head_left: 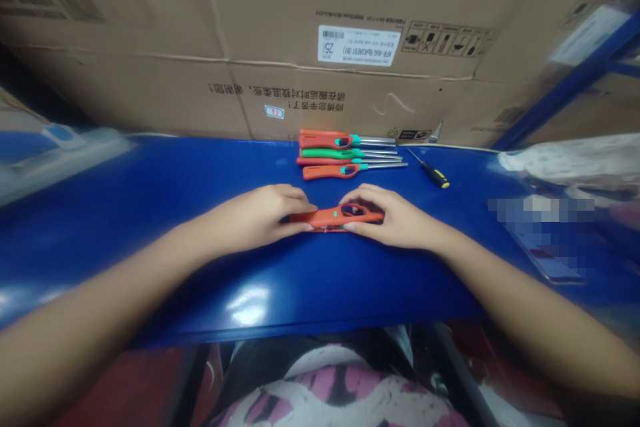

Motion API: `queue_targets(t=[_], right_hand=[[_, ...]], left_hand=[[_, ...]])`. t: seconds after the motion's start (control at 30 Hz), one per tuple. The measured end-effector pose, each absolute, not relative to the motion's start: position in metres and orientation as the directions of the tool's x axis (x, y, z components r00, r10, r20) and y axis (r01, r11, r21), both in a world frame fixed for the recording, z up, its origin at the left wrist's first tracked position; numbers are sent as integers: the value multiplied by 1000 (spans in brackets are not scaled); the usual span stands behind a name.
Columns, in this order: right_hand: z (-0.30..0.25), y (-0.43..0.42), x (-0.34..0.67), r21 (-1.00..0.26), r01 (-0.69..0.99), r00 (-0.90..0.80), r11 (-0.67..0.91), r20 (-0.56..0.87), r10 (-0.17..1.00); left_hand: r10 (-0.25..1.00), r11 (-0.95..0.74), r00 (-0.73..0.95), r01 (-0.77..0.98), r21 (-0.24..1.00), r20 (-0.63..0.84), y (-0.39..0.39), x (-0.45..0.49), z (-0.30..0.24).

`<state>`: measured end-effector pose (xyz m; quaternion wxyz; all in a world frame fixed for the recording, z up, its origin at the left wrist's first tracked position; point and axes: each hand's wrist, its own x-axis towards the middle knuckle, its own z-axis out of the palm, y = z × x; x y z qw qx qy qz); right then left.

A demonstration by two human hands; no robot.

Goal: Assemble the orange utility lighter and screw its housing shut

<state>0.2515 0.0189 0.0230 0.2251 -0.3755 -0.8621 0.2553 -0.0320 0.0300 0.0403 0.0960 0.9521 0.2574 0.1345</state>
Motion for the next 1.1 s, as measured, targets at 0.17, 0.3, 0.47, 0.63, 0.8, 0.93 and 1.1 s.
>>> queue_targets(t=[0.17,0.3,0.47,0.63,0.8,0.93,1.1], right_hand=[[17,18,248,-523,558,-660,644,190,727],[18,16,246,-452,606,-671,654,150,726],[17,18,250,-440,593,-688,674,157,708],[10,20,246,-520,569,-637,637,211,742],[12,10,235,-342,686,-611,643,209,763],[14,5,233,-79,678,-701,731,228,676],[13,12,242,-99,619,-729,779,297,616]], left_hand=[[526,-843,839,494,212,138,29,-31,39],[547,-830,829,520,200,115,27,-29,38],[575,-810,806,538,232,138,26,-28,36],[583,-810,803,562,166,128,23,-24,34],[611,-788,781,616,0,133,13,-17,32],[609,-772,780,625,-117,148,7,-13,30],[606,-763,766,636,-114,213,10,-14,26]])
